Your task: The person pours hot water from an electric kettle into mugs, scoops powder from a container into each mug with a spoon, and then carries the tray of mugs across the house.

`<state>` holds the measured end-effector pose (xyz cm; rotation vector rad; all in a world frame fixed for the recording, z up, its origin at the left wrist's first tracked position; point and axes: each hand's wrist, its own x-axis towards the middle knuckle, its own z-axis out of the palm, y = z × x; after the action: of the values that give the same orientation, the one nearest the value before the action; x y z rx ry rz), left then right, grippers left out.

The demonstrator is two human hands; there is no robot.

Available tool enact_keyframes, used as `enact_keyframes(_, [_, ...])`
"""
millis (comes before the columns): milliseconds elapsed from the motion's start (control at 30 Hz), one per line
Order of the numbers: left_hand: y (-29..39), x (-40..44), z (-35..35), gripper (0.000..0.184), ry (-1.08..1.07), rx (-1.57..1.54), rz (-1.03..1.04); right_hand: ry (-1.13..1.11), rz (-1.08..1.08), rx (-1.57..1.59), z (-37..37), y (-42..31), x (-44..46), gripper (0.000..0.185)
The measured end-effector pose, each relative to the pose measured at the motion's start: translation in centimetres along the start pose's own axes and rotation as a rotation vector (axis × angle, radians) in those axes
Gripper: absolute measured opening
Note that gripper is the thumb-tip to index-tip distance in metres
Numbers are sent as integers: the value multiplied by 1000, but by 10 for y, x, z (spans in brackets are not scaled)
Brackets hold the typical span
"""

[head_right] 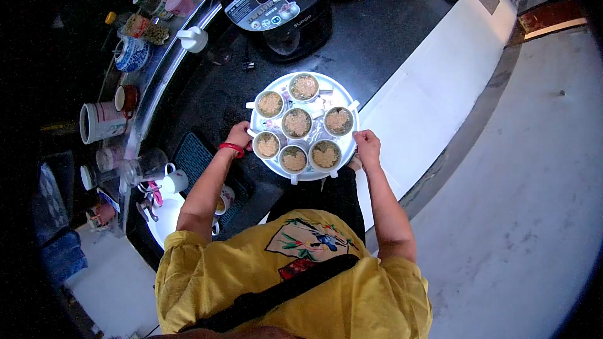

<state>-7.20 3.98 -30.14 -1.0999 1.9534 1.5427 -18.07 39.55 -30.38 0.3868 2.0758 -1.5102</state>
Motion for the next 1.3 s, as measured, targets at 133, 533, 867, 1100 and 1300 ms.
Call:
enact_keyframes(133, [-1,6,-10,7,-32,-143,90,42,-5,235,20,25,1,27])
enact_keyframes(533, [21,33,-9,14,-32,38,106,234,-6,586,55,49,3,33])
enact_keyframes(867, [11,20,0,19,-13,21,179,261,-76,196,49,85,19,30])
enact_keyframes(1100, [8,15,20,16,2,-98,243,268,-25,344,19,66,2,24])
enact_keyframes(1300, [54,-10,70,14,76,-253,250,274,-23,356,-43,14,-16,21])
